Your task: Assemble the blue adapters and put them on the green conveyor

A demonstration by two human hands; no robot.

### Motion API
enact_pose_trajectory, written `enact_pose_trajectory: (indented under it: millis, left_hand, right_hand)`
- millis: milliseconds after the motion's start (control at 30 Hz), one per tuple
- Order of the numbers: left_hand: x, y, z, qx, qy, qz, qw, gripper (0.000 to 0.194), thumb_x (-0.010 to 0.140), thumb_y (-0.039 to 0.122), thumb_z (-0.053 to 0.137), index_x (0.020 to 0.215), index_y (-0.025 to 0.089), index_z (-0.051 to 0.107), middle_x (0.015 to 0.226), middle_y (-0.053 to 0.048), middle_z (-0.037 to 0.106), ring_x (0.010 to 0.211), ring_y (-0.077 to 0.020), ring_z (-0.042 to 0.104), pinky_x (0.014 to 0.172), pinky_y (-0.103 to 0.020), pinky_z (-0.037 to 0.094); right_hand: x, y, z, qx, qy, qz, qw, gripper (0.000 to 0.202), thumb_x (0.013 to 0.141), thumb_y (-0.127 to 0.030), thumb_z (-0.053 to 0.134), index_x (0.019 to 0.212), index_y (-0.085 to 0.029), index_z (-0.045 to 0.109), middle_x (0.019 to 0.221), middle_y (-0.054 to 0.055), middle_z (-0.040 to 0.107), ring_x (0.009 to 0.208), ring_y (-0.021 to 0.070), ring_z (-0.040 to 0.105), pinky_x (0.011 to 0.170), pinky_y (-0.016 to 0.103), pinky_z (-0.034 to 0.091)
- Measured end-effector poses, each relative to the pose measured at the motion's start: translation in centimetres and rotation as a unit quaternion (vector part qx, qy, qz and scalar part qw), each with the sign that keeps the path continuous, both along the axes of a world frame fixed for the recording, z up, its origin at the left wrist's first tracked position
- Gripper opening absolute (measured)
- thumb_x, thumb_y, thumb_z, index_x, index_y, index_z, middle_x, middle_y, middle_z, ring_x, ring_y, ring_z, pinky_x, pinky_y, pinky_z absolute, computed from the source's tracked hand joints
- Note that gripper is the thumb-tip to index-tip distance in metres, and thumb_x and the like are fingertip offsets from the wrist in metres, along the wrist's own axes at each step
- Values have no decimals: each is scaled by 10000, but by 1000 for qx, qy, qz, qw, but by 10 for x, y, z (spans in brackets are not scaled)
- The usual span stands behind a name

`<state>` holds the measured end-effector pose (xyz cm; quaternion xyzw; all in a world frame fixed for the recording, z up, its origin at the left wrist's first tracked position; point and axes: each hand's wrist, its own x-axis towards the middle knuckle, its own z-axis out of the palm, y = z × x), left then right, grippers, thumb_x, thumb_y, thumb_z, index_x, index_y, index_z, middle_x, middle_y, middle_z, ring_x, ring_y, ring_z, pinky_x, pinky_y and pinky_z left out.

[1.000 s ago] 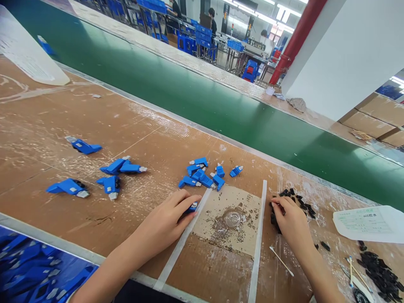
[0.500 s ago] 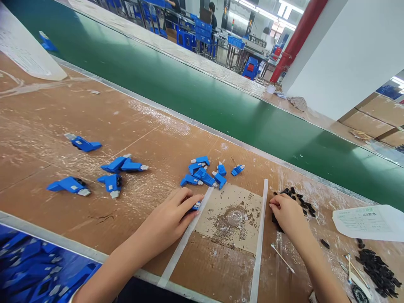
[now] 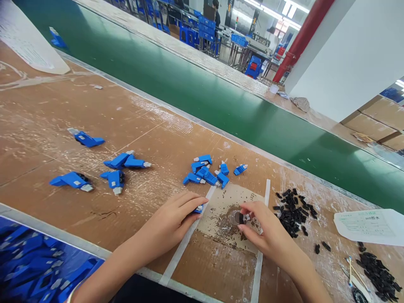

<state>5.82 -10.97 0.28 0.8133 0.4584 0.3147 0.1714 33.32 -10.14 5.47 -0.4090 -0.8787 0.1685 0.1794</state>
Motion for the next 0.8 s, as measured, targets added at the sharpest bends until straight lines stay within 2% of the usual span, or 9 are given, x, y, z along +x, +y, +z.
enact_pose_trajectory:
  millis: [167, 300, 433, 500, 600, 700, 800]
  left_hand:
    - [1, 0, -2, 6, 18, 7, 1000, 236, 893, 76, 537, 1097, 165, 618, 1031, -83, 687, 942, -261, 616, 829, -420, 533]
    - [1, -1, -3, -7, -9, 2, 1000, 256, 898, 76, 528, 1124, 155, 617, 1040, -90, 693, 949, -264, 619, 839, -426, 521]
    - [2, -3, 5, -84, -94, -20, 992, 294, 885, 79, 533, 1147, 165, 635, 1063, -87, 700, 1005, -254, 614, 893, -410, 485]
    - [5, -6, 12, -154, -168, -24, 973, 310, 855, 90, 567, 1136, 187, 655, 1092, -75, 701, 1040, -242, 609, 927, -392, 459]
    - [16, -15, 20, -287, -294, -4, 912, 319, 798, 151, 642, 1110, 199, 681, 1035, -50, 707, 962, -218, 614, 902, -361, 448]
    - [31, -25, 18, -399, -403, 7, 823, 349, 752, 215, 694, 1100, 181, 694, 918, -31, 685, 857, -195, 587, 852, -346, 439]
    - [47, -33, 11, -459, -514, -31, 724, 441, 716, 257, 756, 1138, 164, 664, 908, -28, 665, 841, -175, 575, 815, -322, 429]
  right_hand:
    - [0, 8, -6, 4, -46, 36, 998, 263, 1014, -276, 495, 1275, -261, 467, 1027, 52, 647, 923, 188, 631, 817, 316, 550]
    - [-5, 9, -2, 41, -81, 80, 993, 223, 1031, -207, 434, 1244, -220, 500, 1028, 82, 652, 988, 227, 610, 822, 352, 546]
    - [-14, 7, 3, 66, -99, 98, 988, 227, 1012, -112, 409, 1200, -179, 517, 973, 88, 656, 943, 239, 599, 792, 361, 546]
    - [-16, 7, 3, 63, -98, 100, 988, 228, 1009, -105, 406, 1193, -180, 516, 979, 90, 654, 943, 240, 599, 785, 358, 548]
    - [-11, 9, 1, 36, -83, 84, 992, 229, 1020, -154, 423, 1229, -203, 504, 1023, 90, 647, 966, 233, 607, 803, 355, 551]
    - [-2, 7, -3, -7, -28, 43, 999, 308, 1010, -224, 515, 1312, -249, 468, 1067, 66, 644, 989, 196, 621, 879, 328, 539]
    - [5, -2, -3, -59, 96, 0, 994, 426, 982, -267, 602, 1374, -299, 438, 1088, 32, 644, 1023, 142, 622, 944, 247, 509]
